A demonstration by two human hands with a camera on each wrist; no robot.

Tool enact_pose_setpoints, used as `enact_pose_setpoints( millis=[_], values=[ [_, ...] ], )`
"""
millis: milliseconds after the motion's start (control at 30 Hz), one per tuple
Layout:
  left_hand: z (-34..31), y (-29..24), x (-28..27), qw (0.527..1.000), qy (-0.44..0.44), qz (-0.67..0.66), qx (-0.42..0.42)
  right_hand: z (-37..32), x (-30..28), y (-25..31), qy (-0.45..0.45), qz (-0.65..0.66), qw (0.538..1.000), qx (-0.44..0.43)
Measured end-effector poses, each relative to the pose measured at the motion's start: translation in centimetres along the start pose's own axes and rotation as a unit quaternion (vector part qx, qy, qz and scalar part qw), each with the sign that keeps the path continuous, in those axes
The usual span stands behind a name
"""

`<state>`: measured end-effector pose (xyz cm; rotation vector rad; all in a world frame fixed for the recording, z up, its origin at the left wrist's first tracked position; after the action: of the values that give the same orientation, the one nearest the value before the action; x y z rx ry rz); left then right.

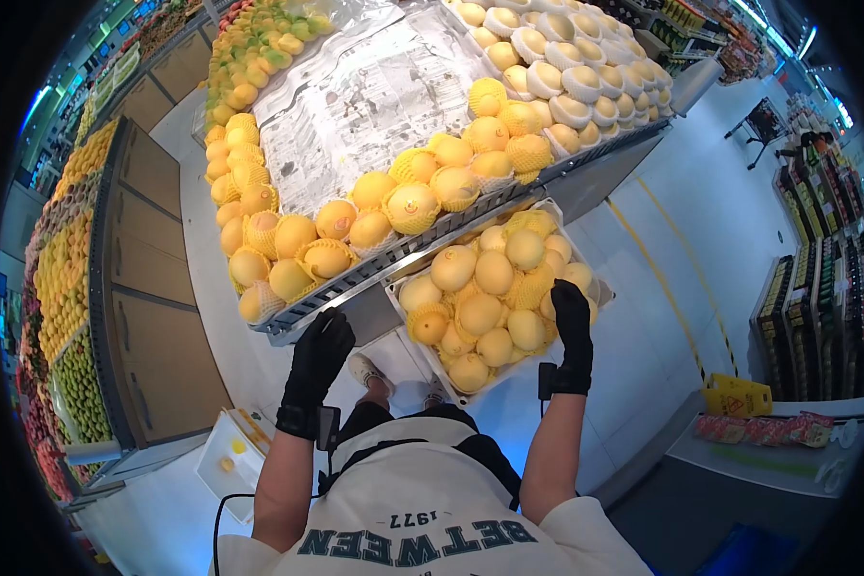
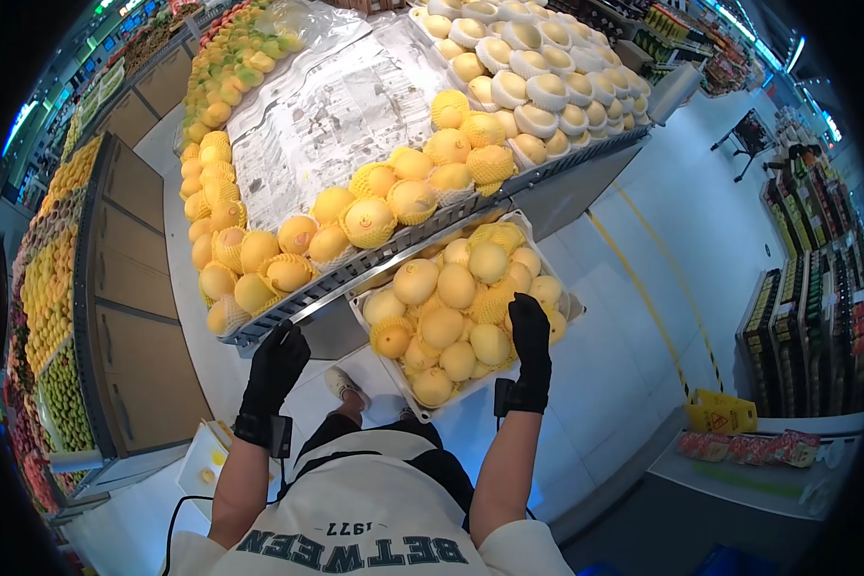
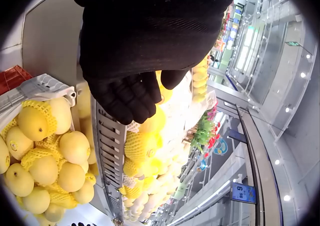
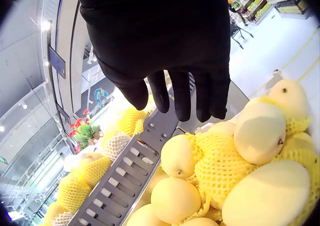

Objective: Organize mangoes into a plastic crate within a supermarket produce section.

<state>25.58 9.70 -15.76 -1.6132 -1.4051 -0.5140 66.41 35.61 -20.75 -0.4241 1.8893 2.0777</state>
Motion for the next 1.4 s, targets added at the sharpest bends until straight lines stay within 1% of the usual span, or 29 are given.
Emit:
enact_pose_setpoints(
  millis=[67,100,200,267,367,467,500,567,600,667,767,867,967,1000,1033,1067,1100,1167,1200,1267,1333,1367,1400],
  values=[
    [-0.4,-0.3,-0.5,0.998,-0.045,0.028,0.025,-0.6,0.2,-1.3,0.009,0.017,1.000,0.016],
    [-0.5,-0.3,0.3,0.999,0.000,0.026,0.020,-0.9,0.1,-1.2,0.009,0.018,1.000,0.014],
    [-1.1,-0.6,-0.6,0.999,-0.041,0.009,0.013,-1.8,-0.2,-0.8,0.005,0.021,1.000,0.015],
    [-1.0,-1.0,-1.7,0.998,-0.053,0.001,0.017,-2.4,-0.5,-0.1,0.001,0.026,0.999,0.019],
    [-1.3,-1.9,-2.0,0.997,-0.061,0.011,0.036,-3.9,-0.7,0.7,-0.020,0.002,1.000,-0.007],
    [-1.3,-2.9,-2.3,0.997,-0.065,0.011,0.039,-5.5,-0.4,0.3,-0.005,-0.012,0.998,0.054],
    [-1.3,-3.3,-2.5,0.997,-0.067,0.008,0.036,-6.1,-0.4,0.5,-0.016,0.002,0.998,0.055],
    [-0.4,-3.9,-4.1,0.999,-0.029,-0.029,0.005,-7.4,-0.2,1.0,-0.038,0.028,0.997,0.056],
    [-0.4,-4.1,-3.6,0.999,-0.009,-0.049,-0.011,-8.0,0.0,1.5,-0.040,0.029,0.997,0.063],
    [-0.3,-4.7,-3.9,0.998,-0.030,-0.057,-0.025,-9.3,0.4,2.4,-0.044,0.032,0.995,0.079],
    [-1.2,-5.7,-3.8,0.998,-0.050,-0.038,-0.030,-10.8,1.1,3.2,-0.041,0.013,0.988,0.145],
    [-1.4,-7.1,-4.7,0.998,-0.044,-0.033,-0.041,-12.1,1.7,5.6,-0.048,-0.040,0.983,0.171],
    [-1.4,-8.6,-5.8,0.999,-0.021,-0.024,-0.040,-13.5,2.7,4.9,-0.032,-0.051,0.984,0.166],
    [-1.5,-9.1,-6.1,0.999,-0.012,-0.019,-0.035,-13.7,3.0,6.0,-0.036,-0.115,0.989,0.081],
    [-1.5,-9.6,-6.1,0.999,0.008,-0.010,-0.032,-14.1,3.5,7.3,-0.039,-0.179,0.983,-0.006],
    [-1.6,-10.1,-6.2,0.999,0.028,0.000,-0.028,-14.8,4.0,8.5,-0.041,-0.240,0.966,-0.092],
    [-1.7,-10.7,-6.2,0.999,0.048,0.010,-0.023,-15.4,4.3,8.6,-0.042,-0.243,0.966,-0.078],
    [-1.9,-11.7,-6.9,0.998,0.054,0.013,-0.020,-16.7,5.0,9.0,-0.044,-0.247,0.967,-0.050],
    [-2.2,-12.3,-6.6,0.998,0.058,0.015,-0.017,-17.3,5.5,9.3,-0.046,-0.253,0.964,-0.065],
    [-2.9,-13.3,-6.4,0.998,0.048,-0.027,-0.031,-18.4,6.6,9.9,-0.049,-0.262,0.959,-0.095],
    [-3.5,-14.3,-6.5,0.997,0.044,-0.044,-0.036,-19.6,8.4,11.2,-0.022,-0.354,0.918,-0.179],
    [-3.7,-14.9,-6.8,0.998,0.028,-0.052,-0.029,-20.3,9.3,11.6,-0.010,-0.398,0.891,-0.218],
    [-3.7,-15.4,-7.1,0.998,0.033,-0.048,-0.025,-20.7,9.8,12.0,-0.010,-0.390,0.896,-0.212]
  ],
)
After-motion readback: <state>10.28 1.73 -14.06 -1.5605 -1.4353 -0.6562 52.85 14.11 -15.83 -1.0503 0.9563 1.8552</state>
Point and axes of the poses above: each hand's wrist, its own z-axis towards the middle knuckle, its own x-axis out of the palm, y = z × x, the point moved 9 cm from there along z, towards the middle knuckle, and after that the axes turned 10 degrees about -y, right-handed, at the moved point
